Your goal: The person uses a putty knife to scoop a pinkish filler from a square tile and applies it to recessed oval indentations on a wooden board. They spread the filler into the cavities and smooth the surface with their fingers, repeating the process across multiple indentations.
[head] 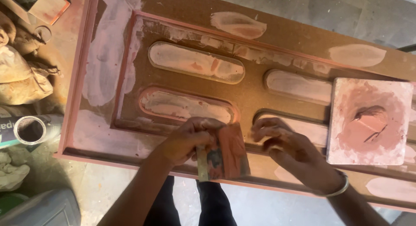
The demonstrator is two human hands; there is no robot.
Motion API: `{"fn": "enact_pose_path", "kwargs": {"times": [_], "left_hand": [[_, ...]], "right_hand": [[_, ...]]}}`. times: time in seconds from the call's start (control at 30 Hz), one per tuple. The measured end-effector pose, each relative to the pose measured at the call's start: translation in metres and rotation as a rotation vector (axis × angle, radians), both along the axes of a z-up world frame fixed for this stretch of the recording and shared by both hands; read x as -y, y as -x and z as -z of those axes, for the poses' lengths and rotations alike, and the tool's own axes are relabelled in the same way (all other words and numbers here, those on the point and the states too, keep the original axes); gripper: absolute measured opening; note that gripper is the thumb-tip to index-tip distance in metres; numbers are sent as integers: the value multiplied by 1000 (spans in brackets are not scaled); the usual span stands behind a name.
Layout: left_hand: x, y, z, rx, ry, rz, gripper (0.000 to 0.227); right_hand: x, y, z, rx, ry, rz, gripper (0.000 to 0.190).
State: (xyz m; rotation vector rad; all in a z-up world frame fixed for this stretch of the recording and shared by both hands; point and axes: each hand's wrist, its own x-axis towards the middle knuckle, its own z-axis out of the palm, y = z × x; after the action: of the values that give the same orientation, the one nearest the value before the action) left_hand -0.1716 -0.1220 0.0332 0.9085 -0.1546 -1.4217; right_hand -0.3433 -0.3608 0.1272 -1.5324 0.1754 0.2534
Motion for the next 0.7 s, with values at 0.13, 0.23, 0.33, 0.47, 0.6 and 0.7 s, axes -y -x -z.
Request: {"fn": "enact_pose_path", "kwargs": {"times": [0.13, 0.23, 0.33, 0.47, 0.6, 0.7], "left_hand": [[1, -4, -7, 239, -9, 166, 43], [-5, -6, -1, 295, -62, 147, 40], [-15, -8, 12, 219, -106, 39, 37], [-38, -8, 29, -95, -48, -189, 36], [-58, -11, 42, -246, -153, -289, 37], [-66, -21, 46, -292, -234, -342, 34]], "right_hand": [[-8, 6, 32, -152, -450, 146, 30], [0, 0, 54, -194, -130, 174, 35], [1, -15, 69, -257, 680, 161, 43], [-12, -43, 103, 257, 1232, 22, 57], [-21, -39, 127, 288, 1338, 49, 58], [-39, -24, 128, 204, 1382, 129, 57]]}}
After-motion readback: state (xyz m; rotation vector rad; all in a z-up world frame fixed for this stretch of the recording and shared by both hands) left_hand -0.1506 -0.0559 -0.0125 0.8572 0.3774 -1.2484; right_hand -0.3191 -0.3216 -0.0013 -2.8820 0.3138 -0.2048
